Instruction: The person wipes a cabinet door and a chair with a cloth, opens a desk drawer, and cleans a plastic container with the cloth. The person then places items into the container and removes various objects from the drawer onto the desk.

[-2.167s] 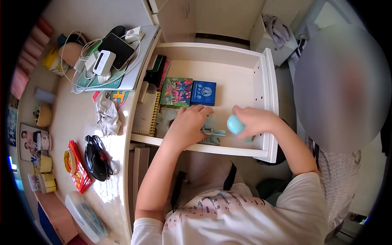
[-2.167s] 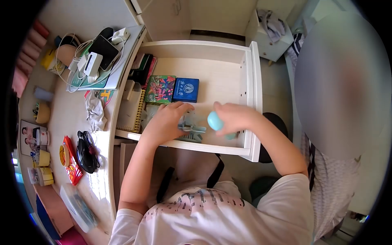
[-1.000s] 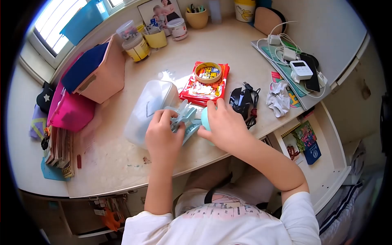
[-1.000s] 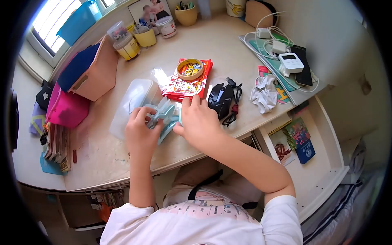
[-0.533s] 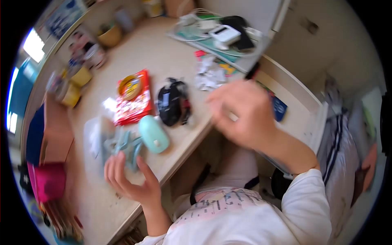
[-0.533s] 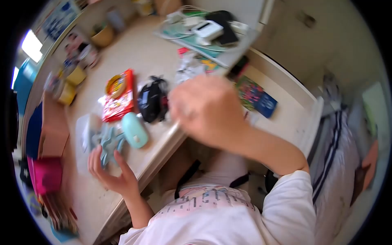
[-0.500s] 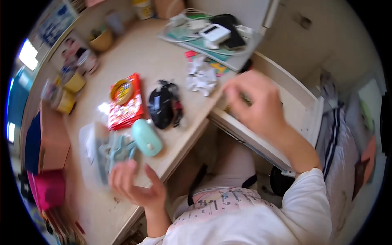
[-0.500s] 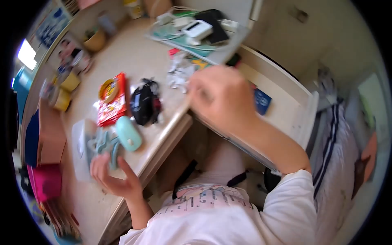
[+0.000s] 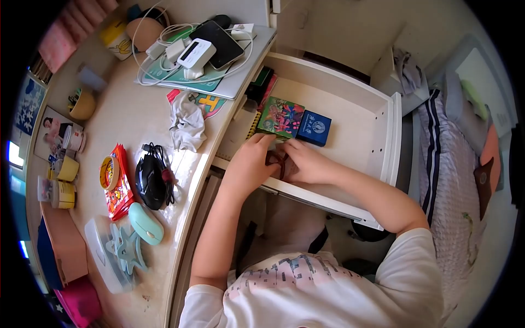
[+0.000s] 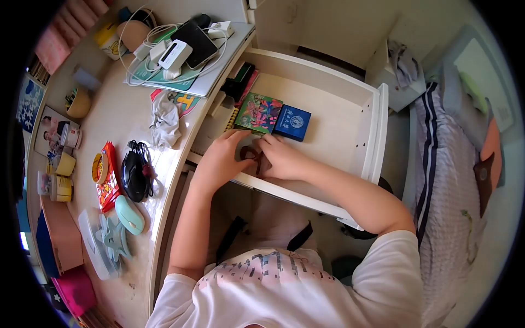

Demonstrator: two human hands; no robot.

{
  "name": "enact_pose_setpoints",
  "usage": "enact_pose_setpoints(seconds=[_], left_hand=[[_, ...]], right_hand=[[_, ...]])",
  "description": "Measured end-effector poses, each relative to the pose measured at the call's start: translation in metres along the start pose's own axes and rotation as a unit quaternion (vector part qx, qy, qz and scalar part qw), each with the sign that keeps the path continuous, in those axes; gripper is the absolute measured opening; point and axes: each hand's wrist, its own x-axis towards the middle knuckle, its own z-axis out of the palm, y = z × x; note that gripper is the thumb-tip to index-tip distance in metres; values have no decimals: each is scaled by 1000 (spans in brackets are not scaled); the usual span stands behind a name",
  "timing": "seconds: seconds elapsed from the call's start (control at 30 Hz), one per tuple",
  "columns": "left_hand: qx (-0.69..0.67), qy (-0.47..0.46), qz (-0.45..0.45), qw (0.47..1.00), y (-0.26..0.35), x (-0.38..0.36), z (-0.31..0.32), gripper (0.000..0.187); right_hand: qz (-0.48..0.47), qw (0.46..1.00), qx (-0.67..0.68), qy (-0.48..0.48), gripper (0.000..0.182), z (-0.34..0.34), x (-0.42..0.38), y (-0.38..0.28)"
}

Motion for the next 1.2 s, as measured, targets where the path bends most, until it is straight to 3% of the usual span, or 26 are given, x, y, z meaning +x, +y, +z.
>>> enact_pose_setpoints(seconds=[0.1,0.17,0.23,0.27,0.33,0.4,0.47,0.57,0.6,0.67,0.8,0.9,0.97,1.1,1.2], left_hand=[[27,-73,-26,997,-2,13,0,57],[52,-113,-47,991,-2,18,1,65],[88,-141,-44,985,-8,24,5,67],[123,-165,-40,978,-9,26,7,70],[120,-172,-42,977,-8,28,9,72],[118,-177,-46,976,-7,28,8,75],[65,-149,25,986,-8,26,4,79],[105,-122,91,983,-11,26,3,82],[106,-122,90,983,-11,27,4,82],[17,-188,-1,982,-11,28,7,83],[17,-184,-4,983,-15,30,11,85],[-2,-160,13,987,-17,29,10,84],[-46,-136,18,990,-13,28,4,82],[-85,-69,-11,994,-4,17,-11,73],[-120,136,-16,983,10,-6,-28,60]], right_hand=[[85,990,89,-71,56,-6,7,-10],[124,987,68,-81,48,-11,7,-12],[129,979,-83,-137,47,-27,5,-14],[130,979,-81,-137,47,-33,5,-11],[194,959,-131,-158,54,-45,1,-6],[195,961,-122,-153,60,-53,-5,-7],[209,961,-78,-166,80,-53,-2,-4],[191,970,-42,-142,87,-38,-1,-1],[190,971,-41,-142,87,-36,1,-1],[233,955,-77,-166,91,-35,5,-2],[251,946,-48,-199,89,-44,15,3],[204,959,-20,-196,78,-36,14,10],[243,932,240,-124,66,-27,14,13],[232,944,186,-140,57,-35,17,13],[239,919,286,-128,48,-85,10,10]])
